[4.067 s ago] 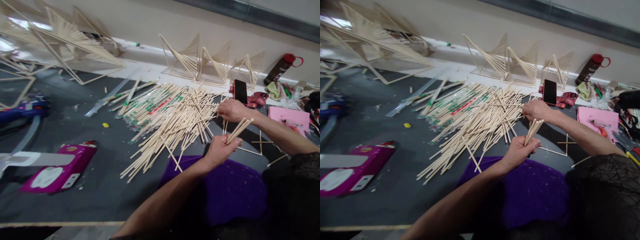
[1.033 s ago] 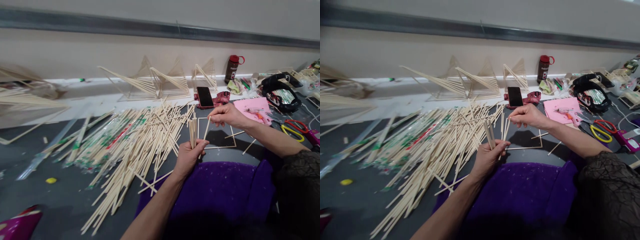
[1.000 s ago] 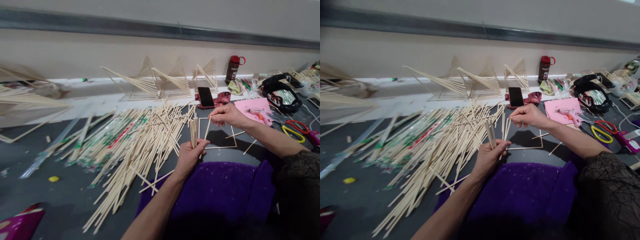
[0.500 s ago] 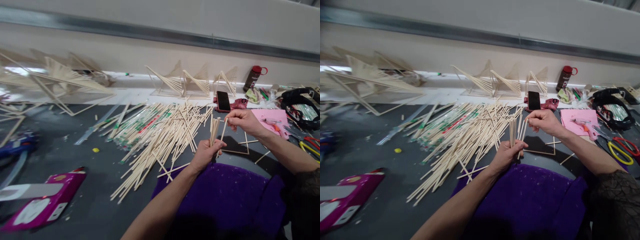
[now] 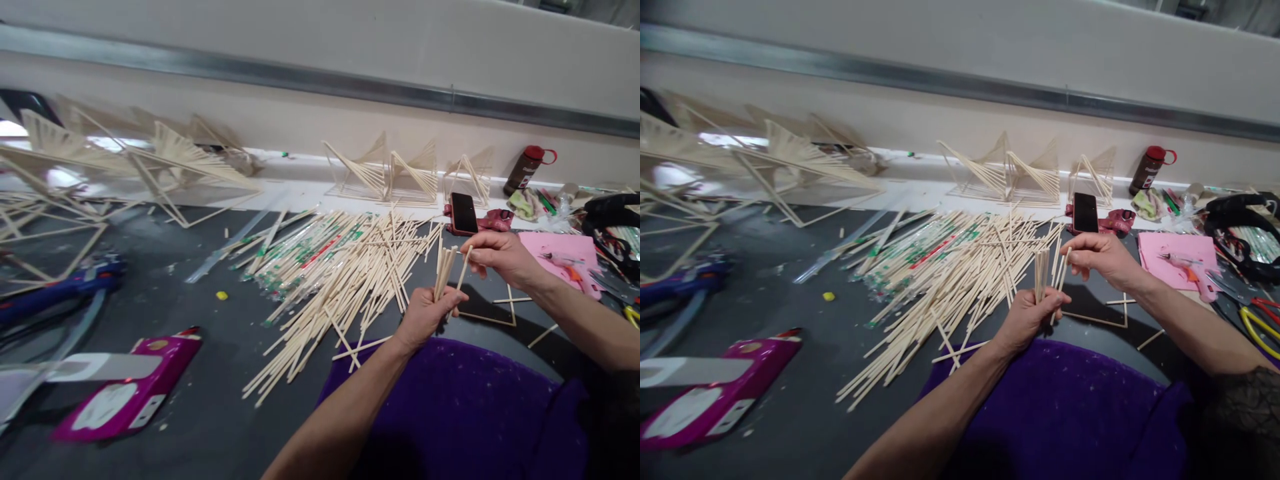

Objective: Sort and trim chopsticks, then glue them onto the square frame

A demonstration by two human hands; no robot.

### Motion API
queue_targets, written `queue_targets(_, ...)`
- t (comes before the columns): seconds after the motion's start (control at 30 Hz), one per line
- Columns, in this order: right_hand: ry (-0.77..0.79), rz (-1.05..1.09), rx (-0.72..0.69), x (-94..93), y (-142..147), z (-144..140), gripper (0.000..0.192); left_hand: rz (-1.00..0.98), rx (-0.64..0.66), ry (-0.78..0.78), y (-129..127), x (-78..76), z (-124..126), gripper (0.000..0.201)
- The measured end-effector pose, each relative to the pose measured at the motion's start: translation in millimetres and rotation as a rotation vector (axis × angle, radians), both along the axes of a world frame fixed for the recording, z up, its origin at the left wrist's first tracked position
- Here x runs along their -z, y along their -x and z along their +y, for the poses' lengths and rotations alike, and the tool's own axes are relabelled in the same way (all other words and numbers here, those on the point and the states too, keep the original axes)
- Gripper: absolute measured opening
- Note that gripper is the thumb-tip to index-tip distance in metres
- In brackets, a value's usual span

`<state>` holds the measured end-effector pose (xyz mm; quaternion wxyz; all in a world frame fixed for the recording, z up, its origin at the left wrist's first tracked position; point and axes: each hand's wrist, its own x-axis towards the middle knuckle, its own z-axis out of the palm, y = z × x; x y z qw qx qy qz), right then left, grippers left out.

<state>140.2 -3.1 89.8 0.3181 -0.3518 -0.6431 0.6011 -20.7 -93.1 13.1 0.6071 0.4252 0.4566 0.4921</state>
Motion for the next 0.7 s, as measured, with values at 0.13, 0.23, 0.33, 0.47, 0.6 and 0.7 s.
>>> queue_targets(0.13,-0.106,0.059,0.080,-16.5,7.8,19.9,0.020,-0.023,-0.023,-0.001,1.4,1.4,1.9,0.042)
queue_targets(0.23,-0.334,0.216,0.287,-39.3,25.1,54.7,0.020,-0.007,-0.026,0.006,1.8,0.7,1.8,0.039)
queue_targets(0.33,-0.552,0.258,0.406,-46.7,59.7,96.0,0.018,0.039,0.004,0.024,1.6,-1.0,0.2,0.036)
queue_targets(0.47,-0.595,0.093,0.302,-21.4,118.7,138.1,0.010,0.038,0.061,0.019,1.4,-1.6,-1.2,0.036)
queue_targets(0.6,-0.682,-0.008,0.237,11.9,162.1,163.0,0.005,0.039,0.119,0.023,1.6,-0.3,-2.1,0.035)
queue_targets(0.7,-0.716,-0.053,0.203,28.8,178.0,177.4,0.007,0.056,0.152,0.019,1.0,2.6,-3.6,0.035)
